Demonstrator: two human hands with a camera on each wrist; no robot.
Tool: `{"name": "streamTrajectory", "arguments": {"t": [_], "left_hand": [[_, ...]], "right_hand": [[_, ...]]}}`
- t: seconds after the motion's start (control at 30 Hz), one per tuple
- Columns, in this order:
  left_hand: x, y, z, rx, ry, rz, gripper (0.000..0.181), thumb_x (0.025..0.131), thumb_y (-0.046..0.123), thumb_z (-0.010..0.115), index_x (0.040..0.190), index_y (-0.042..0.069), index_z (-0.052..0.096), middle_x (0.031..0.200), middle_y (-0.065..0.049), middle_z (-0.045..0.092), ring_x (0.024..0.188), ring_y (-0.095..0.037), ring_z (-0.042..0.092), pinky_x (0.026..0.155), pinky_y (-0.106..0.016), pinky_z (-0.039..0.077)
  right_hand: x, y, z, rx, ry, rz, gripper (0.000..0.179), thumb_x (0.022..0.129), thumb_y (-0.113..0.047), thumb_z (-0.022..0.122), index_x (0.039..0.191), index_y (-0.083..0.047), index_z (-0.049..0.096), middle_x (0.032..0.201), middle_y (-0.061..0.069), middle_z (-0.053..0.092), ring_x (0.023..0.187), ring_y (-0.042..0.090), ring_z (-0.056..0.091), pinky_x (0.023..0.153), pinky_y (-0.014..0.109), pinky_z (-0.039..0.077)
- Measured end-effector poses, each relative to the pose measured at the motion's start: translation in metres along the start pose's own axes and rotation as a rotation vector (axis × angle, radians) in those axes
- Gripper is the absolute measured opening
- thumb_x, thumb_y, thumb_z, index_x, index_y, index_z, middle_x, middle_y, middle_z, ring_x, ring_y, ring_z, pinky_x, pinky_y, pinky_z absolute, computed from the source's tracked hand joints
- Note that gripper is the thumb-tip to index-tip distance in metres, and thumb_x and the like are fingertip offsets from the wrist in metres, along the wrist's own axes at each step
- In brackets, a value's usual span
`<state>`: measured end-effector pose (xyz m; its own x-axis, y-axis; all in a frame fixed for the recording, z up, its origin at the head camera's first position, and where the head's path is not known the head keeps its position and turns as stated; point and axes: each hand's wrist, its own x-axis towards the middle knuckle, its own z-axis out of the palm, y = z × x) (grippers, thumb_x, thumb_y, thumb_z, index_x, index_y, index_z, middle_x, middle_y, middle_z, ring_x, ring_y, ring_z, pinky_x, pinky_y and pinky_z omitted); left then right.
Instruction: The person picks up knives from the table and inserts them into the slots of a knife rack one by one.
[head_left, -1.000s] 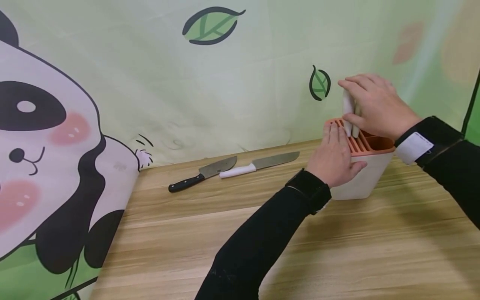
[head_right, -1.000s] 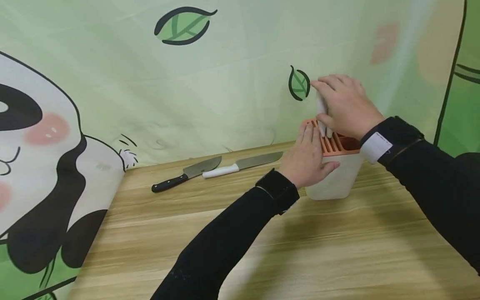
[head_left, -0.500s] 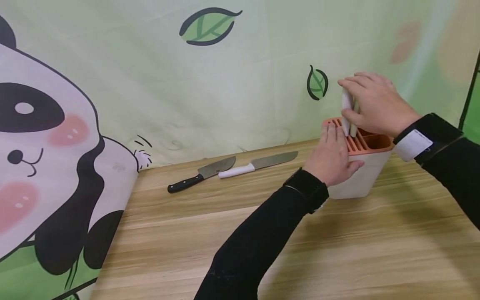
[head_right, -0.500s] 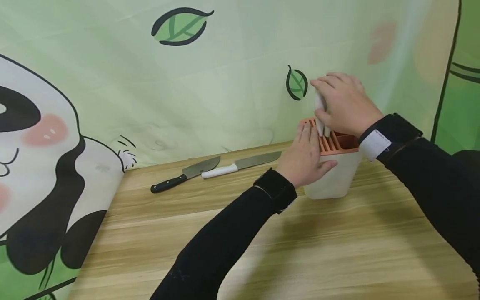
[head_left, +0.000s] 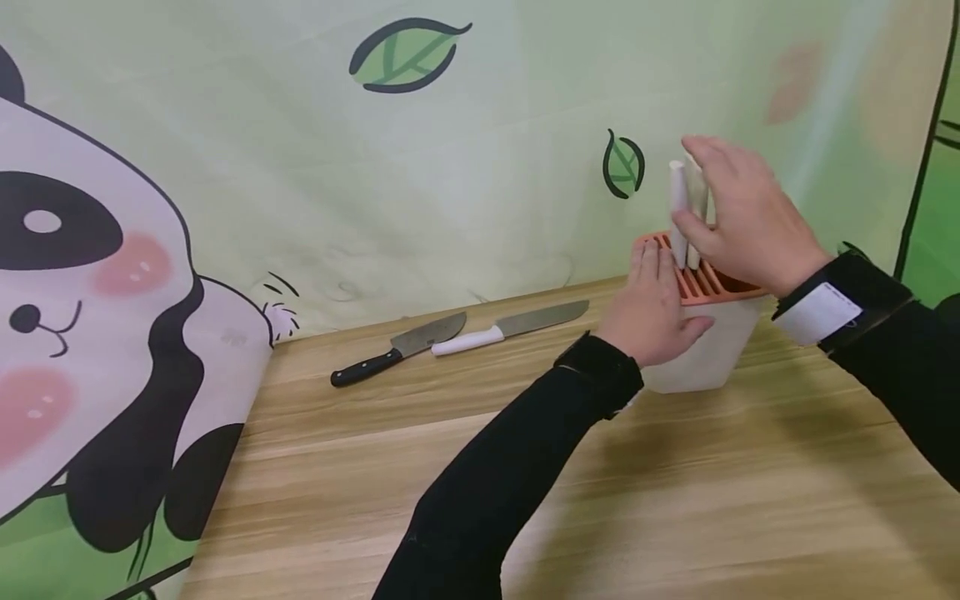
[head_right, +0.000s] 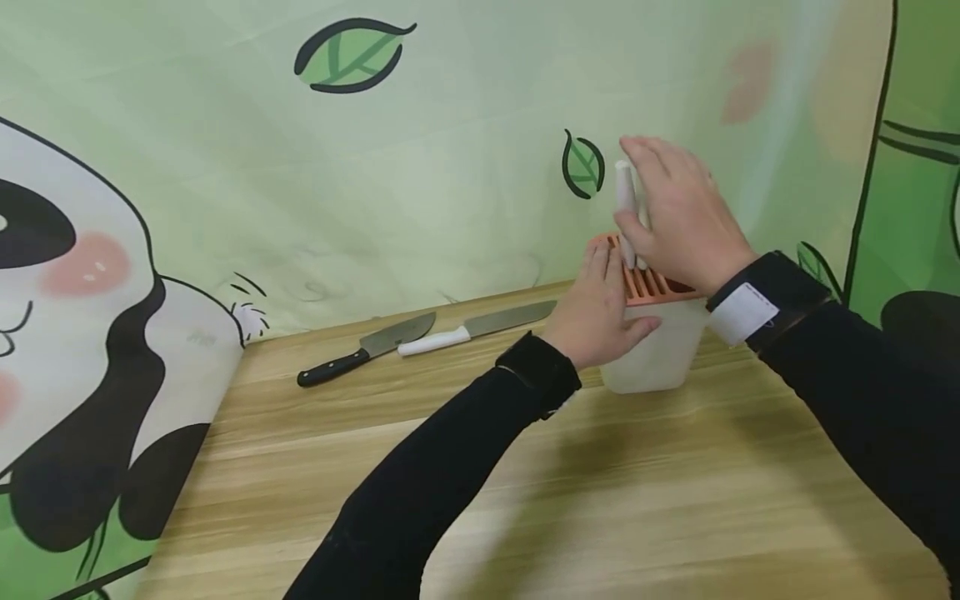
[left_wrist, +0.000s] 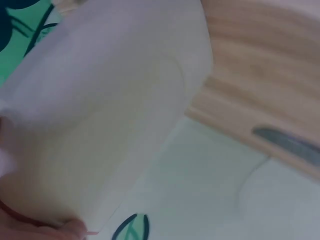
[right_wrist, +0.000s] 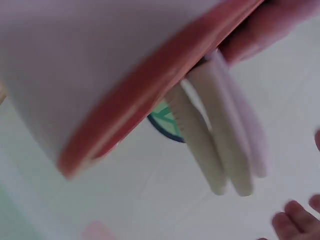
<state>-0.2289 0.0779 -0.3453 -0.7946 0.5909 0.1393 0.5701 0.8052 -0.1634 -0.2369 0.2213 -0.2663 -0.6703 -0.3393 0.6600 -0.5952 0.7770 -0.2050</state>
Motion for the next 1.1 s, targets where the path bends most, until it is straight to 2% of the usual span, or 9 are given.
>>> {"name": "streamTrajectory", "arguments": {"t": [0.1, 0.2, 0.33, 0.43, 0.53, 0.63, 0.77, 0.93, 1.1], "left_hand": [[-0.010, -0.011, 0.004, -0.151, 0.063, -0.015, 0.098, 0.091, 0.064, 0.041, 0.150, -0.007, 0.007, 0.158, -0.022, 0.005, 0.146, -0.028, -0.004, 0.114, -0.029, -0.007], [-0.028, -0.027, 0.006, -0.250, 0.121, -0.020, 0.098, 0.092, 0.060, 0.046, 0.150, -0.006, 0.006, 0.158, -0.021, 0.004, 0.146, -0.026, -0.004, 0.114, -0.028, -0.006], [-0.065, -0.053, 0.012, -0.290, 0.175, -0.004, 0.092, 0.093, 0.055, 0.049, 0.150, -0.007, 0.013, 0.157, -0.023, 0.012, 0.146, -0.028, 0.003, 0.115, -0.029, 0.001], [-0.097, -0.070, 0.024, -0.273, 0.174, 0.016, 0.086, 0.093, 0.051, 0.054, 0.148, -0.007, 0.022, 0.153, -0.024, 0.023, 0.144, -0.034, 0.014, 0.117, -0.035, 0.009], [-0.130, -0.084, 0.041, -0.256, 0.090, -0.002, 0.082, 0.092, 0.052, 0.055, 0.147, -0.003, 0.028, 0.149, -0.021, 0.031, 0.141, -0.036, 0.024, 0.116, -0.041, 0.017], [-0.161, -0.099, 0.060, -0.232, -0.045, -0.053, 0.082, 0.090, 0.056, 0.055, 0.146, 0.001, 0.032, 0.148, -0.020, 0.034, 0.138, -0.038, 0.029, 0.113, -0.047, 0.023], [-0.194, -0.121, 0.083, -0.258, -0.211, -0.139, 0.090, 0.085, 0.066, 0.056, 0.147, 0.005, 0.035, 0.150, -0.022, 0.030, 0.137, -0.040, 0.030, 0.108, -0.056, 0.027], [-0.219, -0.137, 0.107, -0.297, -0.334, -0.224, 0.107, 0.072, 0.082, 0.054, 0.151, 0.014, 0.030, 0.154, -0.023, 0.022, 0.138, -0.046, 0.023, 0.101, -0.066, 0.030], [-0.232, -0.140, 0.125, -0.253, -0.418, -0.248, 0.117, 0.063, 0.092, 0.046, 0.154, 0.021, 0.024, 0.156, -0.022, 0.017, 0.139, -0.049, 0.018, 0.093, -0.069, 0.035]], "right_hand": [[-0.008, -0.015, 0.000, 0.035, 0.077, -0.013, 0.065, 0.085, -0.005, 0.069, 0.142, 0.001, 0.040, 0.138, 0.024, 0.045, 0.124, 0.042, 0.041, 0.105, 0.054, 0.034], [-0.018, -0.029, 0.002, 0.050, 0.110, -0.085, 0.060, 0.082, -0.002, 0.070, 0.136, 0.001, 0.047, 0.123, 0.022, 0.054, 0.102, 0.034, 0.051, 0.084, 0.045, 0.048], [-0.035, -0.042, 0.010, 0.065, 0.095, -0.195, 0.049, 0.084, -0.010, 0.070, 0.129, 0.002, 0.053, 0.107, 0.019, 0.060, 0.081, 0.025, 0.055, 0.061, 0.039, 0.049], [-0.051, -0.045, 0.021, 0.098, 0.050, -0.238, 0.045, 0.085, -0.014, 0.068, 0.125, 0.002, 0.056, 0.104, 0.016, 0.063, 0.084, 0.025, 0.061, 0.063, 0.043, 0.054], [-0.068, -0.046, 0.037, 0.128, -0.031, -0.245, 0.043, 0.084, -0.014, 0.069, 0.122, 0.001, 0.058, 0.100, 0.012, 0.065, 0.084, 0.022, 0.063, 0.066, 0.040, 0.055], [-0.082, -0.047, 0.057, 0.147, -0.139, -0.219, 0.043, 0.081, -0.009, 0.071, 0.121, 0.000, 0.059, 0.098, 0.009, 0.066, 0.083, 0.019, 0.063, 0.068, 0.037, 0.055], [-0.093, -0.053, 0.086, 0.143, -0.322, -0.155, 0.043, 0.085, -0.015, 0.071, 0.124, -0.001, 0.059, 0.108, 0.011, 0.067, 0.094, 0.022, 0.064, 0.079, 0.040, 0.054], [-0.092, -0.062, 0.129, 0.122, -0.549, -0.060, 0.049, 0.089, -0.026, 0.069, 0.130, -0.003, 0.055, 0.125, 0.014, 0.061, 0.112, 0.028, 0.059, 0.092, 0.044, 0.048], [-0.073, -0.074, 0.171, 0.110, -0.676, 0.027, 0.056, 0.091, -0.030, 0.067, 0.137, -0.003, 0.050, 0.131, 0.019, 0.056, 0.117, 0.032, 0.055, 0.098, 0.045, 0.044]]}}
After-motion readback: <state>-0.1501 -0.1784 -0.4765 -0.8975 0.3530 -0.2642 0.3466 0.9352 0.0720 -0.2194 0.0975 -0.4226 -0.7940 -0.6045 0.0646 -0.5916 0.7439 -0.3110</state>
